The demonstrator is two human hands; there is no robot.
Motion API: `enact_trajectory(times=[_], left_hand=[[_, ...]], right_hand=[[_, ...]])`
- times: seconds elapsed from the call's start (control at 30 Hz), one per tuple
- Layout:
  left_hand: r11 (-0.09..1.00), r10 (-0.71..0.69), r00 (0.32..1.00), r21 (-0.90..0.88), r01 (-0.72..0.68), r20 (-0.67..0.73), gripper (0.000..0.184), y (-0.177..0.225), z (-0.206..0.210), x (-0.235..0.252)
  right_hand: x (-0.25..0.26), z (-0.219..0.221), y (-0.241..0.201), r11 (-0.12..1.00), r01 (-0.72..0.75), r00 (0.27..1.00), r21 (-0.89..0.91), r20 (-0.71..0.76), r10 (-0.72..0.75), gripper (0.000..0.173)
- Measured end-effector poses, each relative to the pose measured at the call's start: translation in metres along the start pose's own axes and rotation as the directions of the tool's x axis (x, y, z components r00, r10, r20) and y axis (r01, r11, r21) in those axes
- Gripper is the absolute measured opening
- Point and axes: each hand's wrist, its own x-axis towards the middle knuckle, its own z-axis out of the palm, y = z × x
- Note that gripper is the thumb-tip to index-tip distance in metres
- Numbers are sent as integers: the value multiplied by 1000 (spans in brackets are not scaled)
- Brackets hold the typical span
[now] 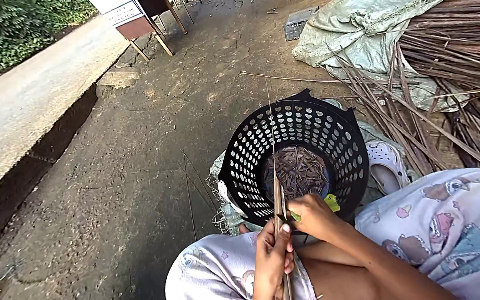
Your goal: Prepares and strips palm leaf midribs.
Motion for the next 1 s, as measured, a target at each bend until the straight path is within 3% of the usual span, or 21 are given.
enact_trajectory(times=[0.3, 0.4, 0.53, 0.6, 0.7, 0.77, 0.83, 0.9, 1.0], left_hand=[[998, -36, 998, -55, 34, -46, 28, 3, 5, 7], [996, -85, 996, -5, 85, 22, 26, -2, 4, 2], [994, -111, 993, 5, 111, 28, 26, -3, 0, -2], [991, -132, 991, -19, 132, 17, 27, -1, 3, 3], [980, -141, 990, -139, 143, 21, 37, 2, 5, 10], [969, -150, 989, -198, 150, 19, 40, 4, 3, 12], [967, -140, 990, -209, 143, 28, 40, 3, 1, 11], [968, -125, 992, -216, 126, 17, 39, 3, 1, 12], [967, -115, 993, -228, 116, 17, 39, 3, 1, 11]], right_hand=[[9, 14, -5, 983, -179, 980, -47, -96, 174, 6], [24, -1, 3, 898, -439, 898, 10, 2, 439, 15], [40, -29, 25, 802, -595, 802, 49, -26, 597, 20], [31, -28, 24, 871, -483, 874, 94, -5, 486, 18], [18, -19, 16, 958, -206, 973, 198, 141, 180, 16], [19, -21, 14, 963, -151, 932, 225, 358, 62, 17], [22, -22, 10, 968, -182, 861, 174, 504, 72, 18], [21, -17, 5, 976, -178, 889, 122, 446, 106, 16], [17, -3, 1, 987, -148, 971, 64, 197, 133, 12]])
